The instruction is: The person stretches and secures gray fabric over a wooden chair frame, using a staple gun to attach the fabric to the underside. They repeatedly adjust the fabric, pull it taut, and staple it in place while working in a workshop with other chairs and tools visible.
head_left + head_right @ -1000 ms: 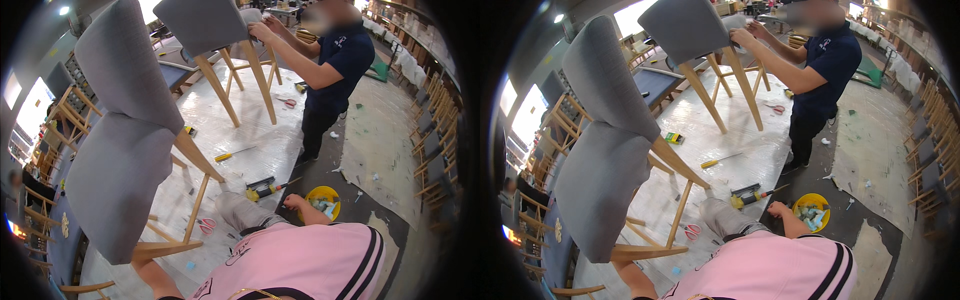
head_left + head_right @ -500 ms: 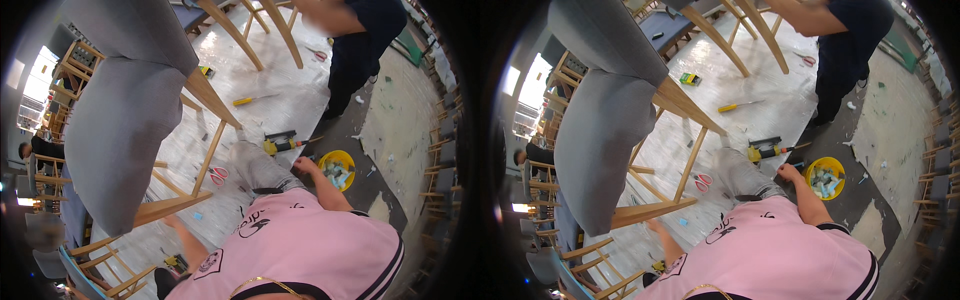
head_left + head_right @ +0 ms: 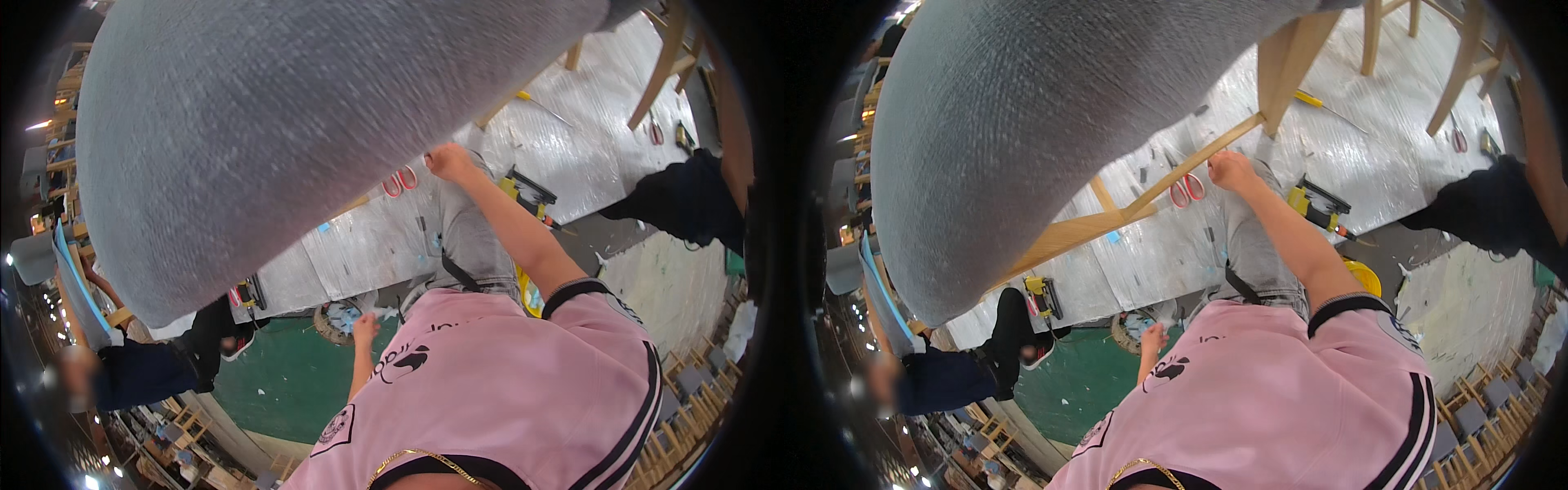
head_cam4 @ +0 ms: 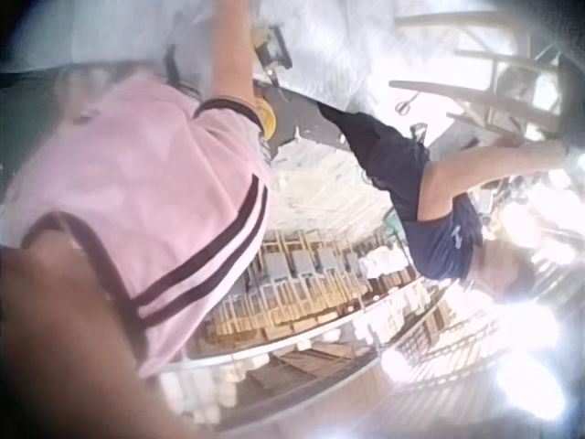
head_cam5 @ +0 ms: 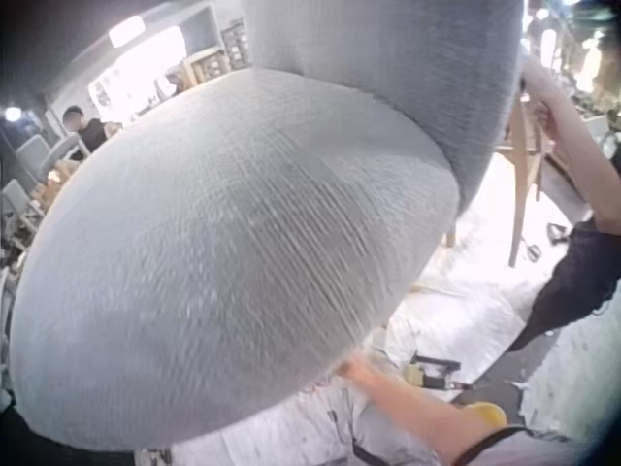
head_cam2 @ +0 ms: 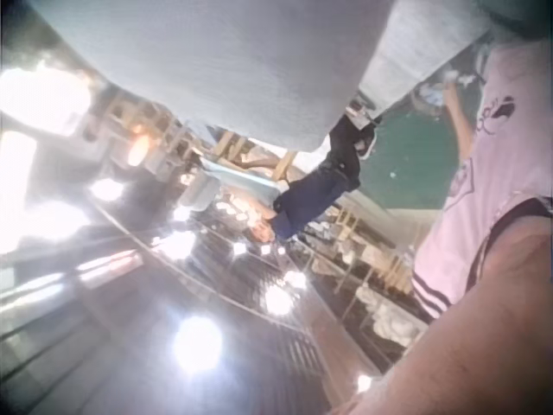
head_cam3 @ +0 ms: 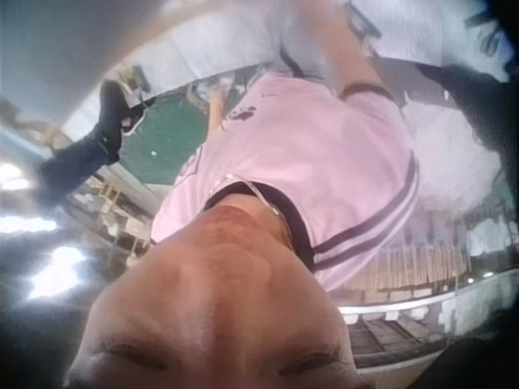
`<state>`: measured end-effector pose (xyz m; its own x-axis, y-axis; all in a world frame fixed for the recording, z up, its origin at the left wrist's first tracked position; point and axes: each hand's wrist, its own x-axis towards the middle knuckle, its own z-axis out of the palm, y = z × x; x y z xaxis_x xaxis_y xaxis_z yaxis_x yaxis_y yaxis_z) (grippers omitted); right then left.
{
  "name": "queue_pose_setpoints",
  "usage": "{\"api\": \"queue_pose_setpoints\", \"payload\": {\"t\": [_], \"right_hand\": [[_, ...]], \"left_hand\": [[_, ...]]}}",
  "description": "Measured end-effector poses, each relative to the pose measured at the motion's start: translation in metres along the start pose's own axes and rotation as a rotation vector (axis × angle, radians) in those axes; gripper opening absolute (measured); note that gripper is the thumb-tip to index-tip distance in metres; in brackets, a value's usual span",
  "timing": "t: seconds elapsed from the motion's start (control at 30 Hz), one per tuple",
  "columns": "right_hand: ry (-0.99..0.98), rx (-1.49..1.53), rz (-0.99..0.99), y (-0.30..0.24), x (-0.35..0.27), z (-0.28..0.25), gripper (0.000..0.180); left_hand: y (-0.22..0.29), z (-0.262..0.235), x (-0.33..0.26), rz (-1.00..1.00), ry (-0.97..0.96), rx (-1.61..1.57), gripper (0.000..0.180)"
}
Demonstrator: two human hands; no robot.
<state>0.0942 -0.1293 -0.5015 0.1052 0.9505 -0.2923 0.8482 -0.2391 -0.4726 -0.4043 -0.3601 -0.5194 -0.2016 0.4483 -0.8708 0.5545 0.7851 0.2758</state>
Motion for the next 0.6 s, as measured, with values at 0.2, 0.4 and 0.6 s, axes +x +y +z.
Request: {"api": "queue_pose_setpoints", "payload": {"t": [0.2, 0.4, 0.6], "right_hand": [[0.229, 0.059, 0.35, 0.001, 0.075, 0.089, 0.028], [0.237, 0.567, 0.061, 0.108, 0.109, 0.096, 0.028], [-0.033, 0.779, 0.493, 0.169, -0.029, -0.024, 0.04]], "left_hand": [[0.101, -0.022, -0.002, 0.392, 0.039, -0.277, 0.04], [0.141, -0.034, 0.024, 0.517, -0.058, 0.061, 0.027], [0.104, 0.056, 0.106, 0.205, -0.364, 0.282, 0.032]]}}
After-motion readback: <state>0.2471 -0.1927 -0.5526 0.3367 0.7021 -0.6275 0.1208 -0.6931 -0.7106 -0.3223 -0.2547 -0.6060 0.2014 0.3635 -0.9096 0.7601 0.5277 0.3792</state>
